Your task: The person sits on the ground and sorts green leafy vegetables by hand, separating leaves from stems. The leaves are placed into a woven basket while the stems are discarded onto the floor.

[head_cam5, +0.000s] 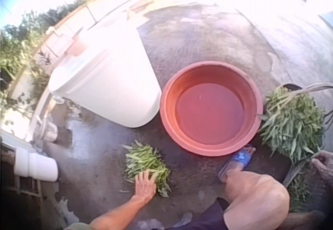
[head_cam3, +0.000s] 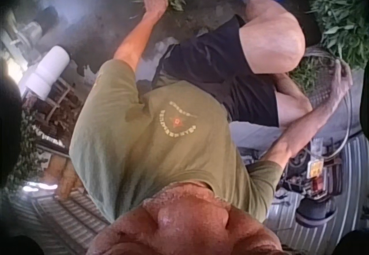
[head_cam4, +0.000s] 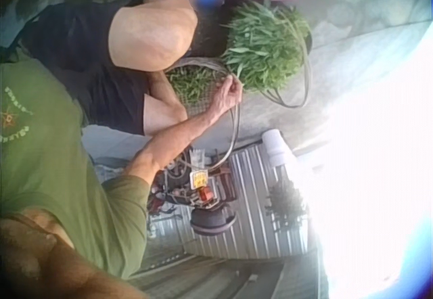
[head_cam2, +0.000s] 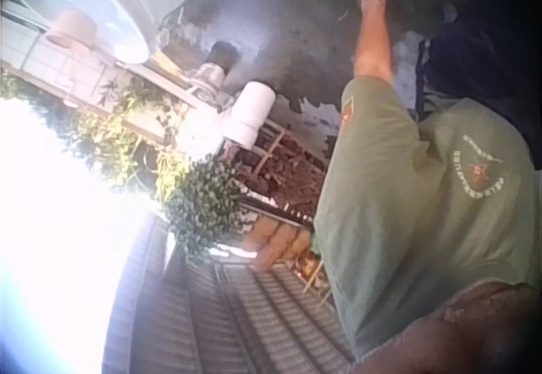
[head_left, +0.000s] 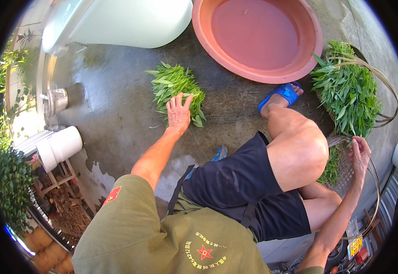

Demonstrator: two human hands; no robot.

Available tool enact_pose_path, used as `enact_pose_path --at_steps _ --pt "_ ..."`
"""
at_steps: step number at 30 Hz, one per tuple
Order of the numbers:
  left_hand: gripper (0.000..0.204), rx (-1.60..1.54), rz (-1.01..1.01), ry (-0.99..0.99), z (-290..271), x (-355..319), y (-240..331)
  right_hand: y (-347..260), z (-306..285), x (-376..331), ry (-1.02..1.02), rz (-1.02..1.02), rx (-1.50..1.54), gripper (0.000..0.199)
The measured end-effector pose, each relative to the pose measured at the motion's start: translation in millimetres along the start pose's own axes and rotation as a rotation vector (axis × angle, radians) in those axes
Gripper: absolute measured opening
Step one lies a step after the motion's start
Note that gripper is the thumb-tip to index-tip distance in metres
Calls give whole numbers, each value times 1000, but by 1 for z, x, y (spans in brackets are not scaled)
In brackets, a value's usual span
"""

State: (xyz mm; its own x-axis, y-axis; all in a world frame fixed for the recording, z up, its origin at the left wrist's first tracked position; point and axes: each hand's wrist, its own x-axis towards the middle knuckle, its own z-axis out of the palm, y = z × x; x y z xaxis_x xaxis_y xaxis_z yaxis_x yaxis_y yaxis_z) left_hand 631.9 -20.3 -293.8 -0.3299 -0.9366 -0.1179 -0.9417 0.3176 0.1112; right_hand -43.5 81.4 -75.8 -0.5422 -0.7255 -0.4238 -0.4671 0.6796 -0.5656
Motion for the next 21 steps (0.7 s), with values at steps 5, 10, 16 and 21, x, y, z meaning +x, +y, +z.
enact_pose_path --at_steps 5,10,16,21 --pt "58 -179 -259 -143 26 2 -16 -3 2 -3 -14 -3 16 19" --pt "63 -275 -388 -262 35 18 -29 8 -4 -3 -31 -13 43 20" --pt "69 -332 -392 -330 24 13 -37 9 -2 -6 -17 -46 -6 20" --pt "62 -403 -391 -81 -3 -28 -20 10 -2 -9 -28 -48 14 19"
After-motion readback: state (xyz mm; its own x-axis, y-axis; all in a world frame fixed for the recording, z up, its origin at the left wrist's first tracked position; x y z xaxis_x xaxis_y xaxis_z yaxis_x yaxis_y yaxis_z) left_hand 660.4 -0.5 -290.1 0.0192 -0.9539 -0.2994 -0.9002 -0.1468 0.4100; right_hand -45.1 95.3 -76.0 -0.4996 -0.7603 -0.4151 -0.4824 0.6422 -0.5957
